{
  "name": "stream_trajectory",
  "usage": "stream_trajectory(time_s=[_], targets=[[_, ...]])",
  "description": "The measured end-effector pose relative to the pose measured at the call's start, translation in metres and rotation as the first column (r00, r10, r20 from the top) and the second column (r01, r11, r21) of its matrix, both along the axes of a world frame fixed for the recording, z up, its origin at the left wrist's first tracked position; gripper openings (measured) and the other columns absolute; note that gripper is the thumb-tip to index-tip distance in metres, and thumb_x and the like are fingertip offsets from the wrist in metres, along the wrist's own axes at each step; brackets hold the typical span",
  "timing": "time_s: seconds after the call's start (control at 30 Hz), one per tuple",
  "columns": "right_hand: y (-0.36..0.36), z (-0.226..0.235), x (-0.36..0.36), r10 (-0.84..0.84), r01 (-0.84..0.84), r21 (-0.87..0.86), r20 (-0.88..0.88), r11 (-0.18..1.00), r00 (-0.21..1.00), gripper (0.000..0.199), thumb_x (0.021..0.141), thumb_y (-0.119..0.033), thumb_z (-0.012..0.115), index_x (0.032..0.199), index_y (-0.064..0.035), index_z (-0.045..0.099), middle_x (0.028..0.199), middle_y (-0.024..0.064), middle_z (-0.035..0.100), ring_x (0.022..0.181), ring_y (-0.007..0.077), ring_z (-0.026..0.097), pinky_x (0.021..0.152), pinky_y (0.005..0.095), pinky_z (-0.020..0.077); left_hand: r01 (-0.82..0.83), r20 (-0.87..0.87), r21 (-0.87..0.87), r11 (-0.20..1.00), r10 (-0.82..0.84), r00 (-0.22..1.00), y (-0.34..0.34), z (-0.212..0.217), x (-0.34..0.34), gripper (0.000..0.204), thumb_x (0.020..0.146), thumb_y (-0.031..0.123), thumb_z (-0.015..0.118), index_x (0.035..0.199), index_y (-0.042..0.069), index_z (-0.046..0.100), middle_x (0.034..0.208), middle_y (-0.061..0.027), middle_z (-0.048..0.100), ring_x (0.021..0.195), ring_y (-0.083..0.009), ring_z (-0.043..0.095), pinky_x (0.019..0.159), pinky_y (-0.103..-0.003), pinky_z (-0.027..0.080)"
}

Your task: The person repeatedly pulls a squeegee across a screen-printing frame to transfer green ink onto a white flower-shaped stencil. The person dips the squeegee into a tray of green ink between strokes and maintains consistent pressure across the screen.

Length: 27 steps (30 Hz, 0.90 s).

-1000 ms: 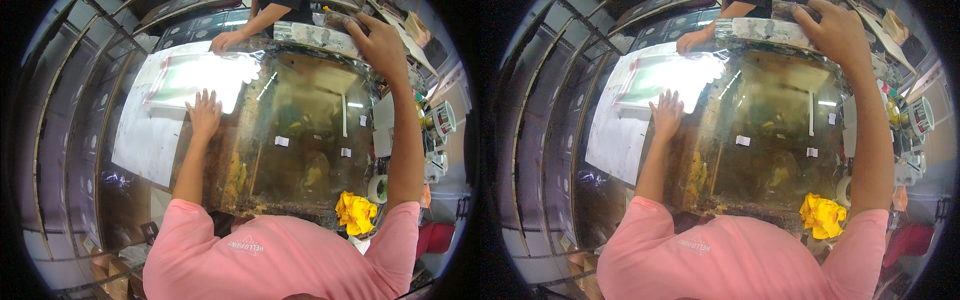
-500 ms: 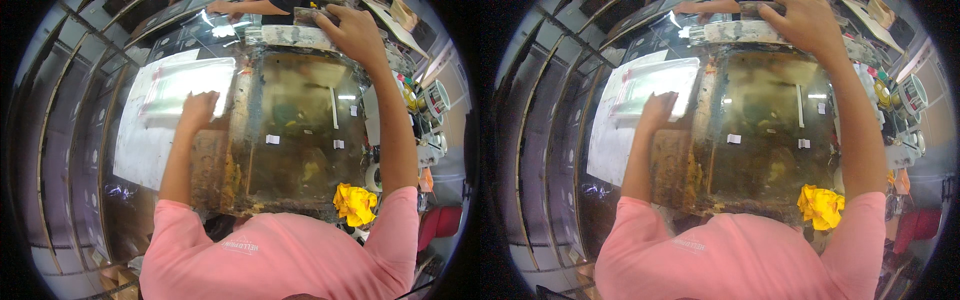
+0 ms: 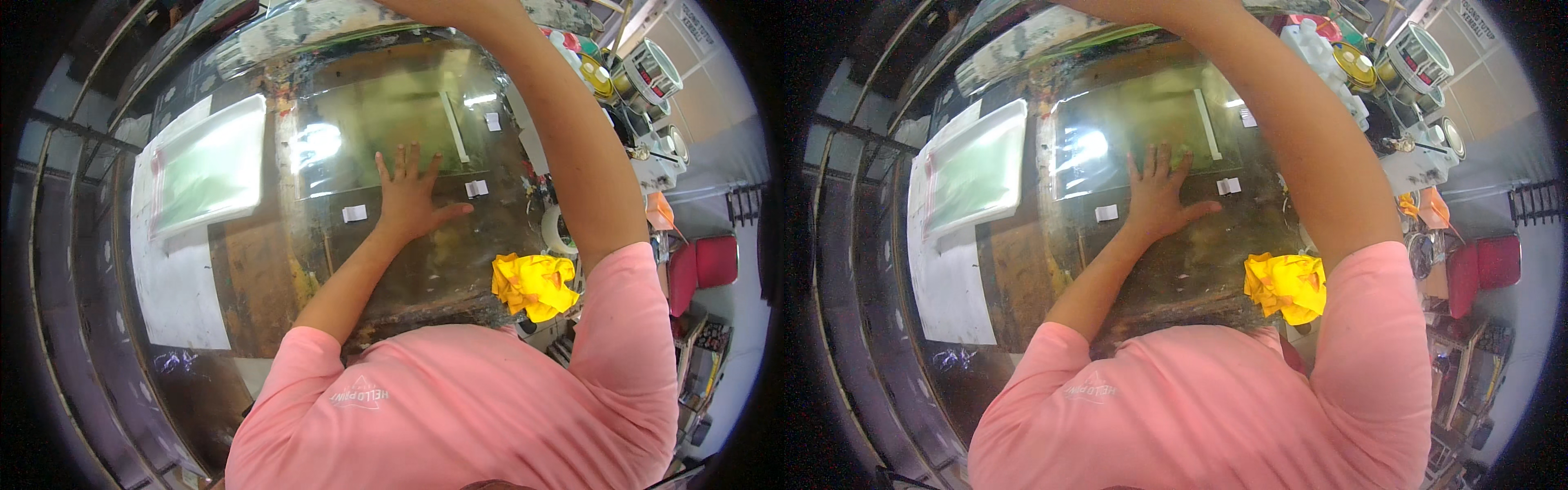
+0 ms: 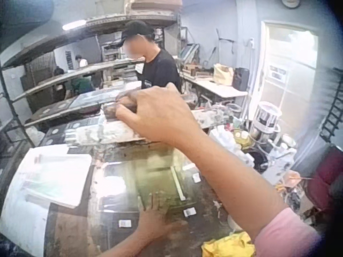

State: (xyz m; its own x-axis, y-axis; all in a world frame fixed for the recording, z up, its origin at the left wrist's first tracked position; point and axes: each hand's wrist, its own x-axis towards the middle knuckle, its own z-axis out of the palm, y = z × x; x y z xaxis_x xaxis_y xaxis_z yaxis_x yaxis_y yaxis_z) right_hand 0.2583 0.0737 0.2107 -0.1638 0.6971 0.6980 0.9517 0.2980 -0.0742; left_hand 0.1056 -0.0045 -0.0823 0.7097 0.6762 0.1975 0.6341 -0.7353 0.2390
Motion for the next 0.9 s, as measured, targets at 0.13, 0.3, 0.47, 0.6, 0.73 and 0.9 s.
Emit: stream_trajectory(time_s=[0.13,0.3,0.47,0.6,0.73,0.9], targets=[[0.007,0.003,0.0,-0.032,0.031,0.013,0.009,0.999,0.999,0.059,0.092,-0.051,0.055,0.079,0.0021,0.078,0.083,0.0247,0.075,0.085,0.0405,0.073,0.088,0.0504,0.0506,0.003,0.001,-0.01,1.0,-0.003,1.0,-0.016,0.004,0.013,0.117,0.081,0.095,0.052,0.162,0.011,0.047,0.168,-0.0313,0.034,0.158,-0.0505,0.028,0.123,-0.077,-0.002],[0.011,0.007,0.001,-0.065,0.065,0.006,0.023,0.998,0.998,0.061,0.091,-0.053,0.055,0.083,0.0026,0.078,0.086,0.0269,0.075,0.091,0.0413,0.074,0.09,0.0499,0.0528,-0.002,-0.006,0.036,0.999,0.002,1.0,-0.022,0.003,0.014,0.119,0.08,0.097,0.049,0.161,0.009,0.049,0.164,-0.0311,0.04,0.154,-0.0506,0.034,0.123,-0.078,0.0],[0.011,0.008,0.0,-0.066,0.065,0.038,0.03,0.997,0.997,0.06,0.091,-0.052,0.054,0.085,0.0024,0.078,0.087,0.0269,0.075,0.091,0.0411,0.074,0.089,0.0493,0.0525,0.012,0.051,0.03,0.999,-0.013,0.999,-0.021,0.002,0.013,0.12,0.081,0.096,0.049,0.161,0.007,0.048,0.163,-0.0312,0.041,0.153,-0.051,0.035,0.124,-0.075,0.003],[0.007,0.01,-0.004,-0.102,0.103,-0.043,0.027,0.994,0.994,0.059,0.091,-0.051,0.054,0.084,0.003,0.077,0.085,0.0274,0.075,0.088,0.0418,0.073,0.089,0.0498,0.0529,0.017,0.105,0.035,0.999,-0.021,0.994,-0.022,0.0,0.013,0.119,0.081,0.094,0.052,0.16,0.005,0.048,0.162,-0.0317,0.042,0.153,-0.0522,0.035,0.125,-0.075,0.005],[-0.004,0.012,-0.006,-0.11,0.11,-0.126,0.007,0.986,0.994,0.058,0.092,-0.05,0.055,0.088,0.003,0.077,0.086,0.0269,0.075,0.087,0.0435,0.073,0.087,0.0519,0.055,0.031,0.117,0.053,0.998,-0.037,0.992,-0.023,-0.005,0.013,0.116,0.082,0.092,0.055,0.159,0.005,0.049,0.16,-0.0314,0.045,0.152,-0.0485,0.038,0.127,-0.07,0.01],[-0.005,0.0,-0.012,-0.042,0.045,0.113,-0.03,0.993,0.999,0.052,0.093,-0.049,0.058,0.103,-0.0006,0.076,0.09,0.0248,0.076,0.087,0.044,0.073,0.083,0.0537,0.056,0.009,0.332,-0.128,0.992,0.034,0.943,-0.014,0.026,-0.006,0.103,0.08,0.069,0.081,0.152,0.001,0.055,0.151,-0.0265,0.055,0.139,-0.0469,0.053,0.118,-0.059,0.04]])
